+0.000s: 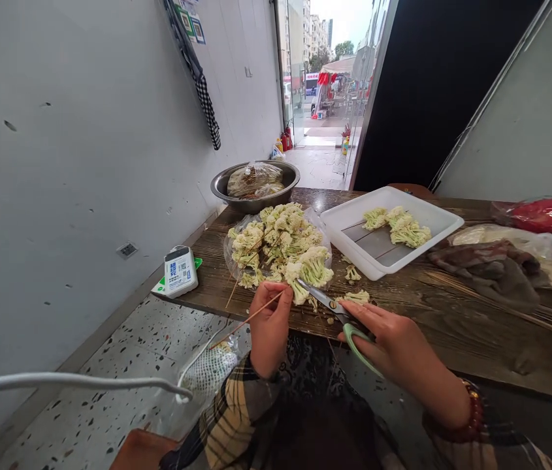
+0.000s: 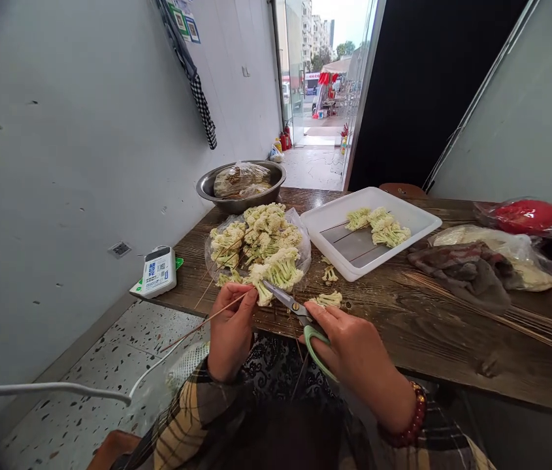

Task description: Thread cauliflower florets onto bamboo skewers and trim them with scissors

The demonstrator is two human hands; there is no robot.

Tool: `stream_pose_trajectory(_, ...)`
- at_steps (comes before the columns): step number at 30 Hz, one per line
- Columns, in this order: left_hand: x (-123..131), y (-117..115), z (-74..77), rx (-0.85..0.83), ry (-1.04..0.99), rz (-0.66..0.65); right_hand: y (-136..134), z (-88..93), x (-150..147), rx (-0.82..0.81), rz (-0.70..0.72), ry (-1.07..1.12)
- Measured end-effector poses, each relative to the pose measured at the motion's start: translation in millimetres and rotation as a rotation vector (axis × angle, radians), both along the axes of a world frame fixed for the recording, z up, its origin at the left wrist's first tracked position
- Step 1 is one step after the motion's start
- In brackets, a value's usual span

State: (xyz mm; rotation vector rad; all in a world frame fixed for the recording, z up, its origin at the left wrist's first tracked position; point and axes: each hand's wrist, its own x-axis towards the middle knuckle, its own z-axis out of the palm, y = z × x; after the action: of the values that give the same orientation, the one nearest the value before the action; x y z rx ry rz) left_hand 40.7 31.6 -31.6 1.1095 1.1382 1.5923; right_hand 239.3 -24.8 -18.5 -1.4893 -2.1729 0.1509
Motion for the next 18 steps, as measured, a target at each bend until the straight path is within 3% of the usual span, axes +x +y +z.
stream_pose_trajectory(9,-7,1,3.3,-0.005,-0.147,-0.006,-6,8.8,20,0.036,-0.129,-0.039)
stream_pose_trajectory(18,-6,-3,2.6,0.018,-0.151,-0.003,-7,12.3,19,0.045,-0.111,0.007)
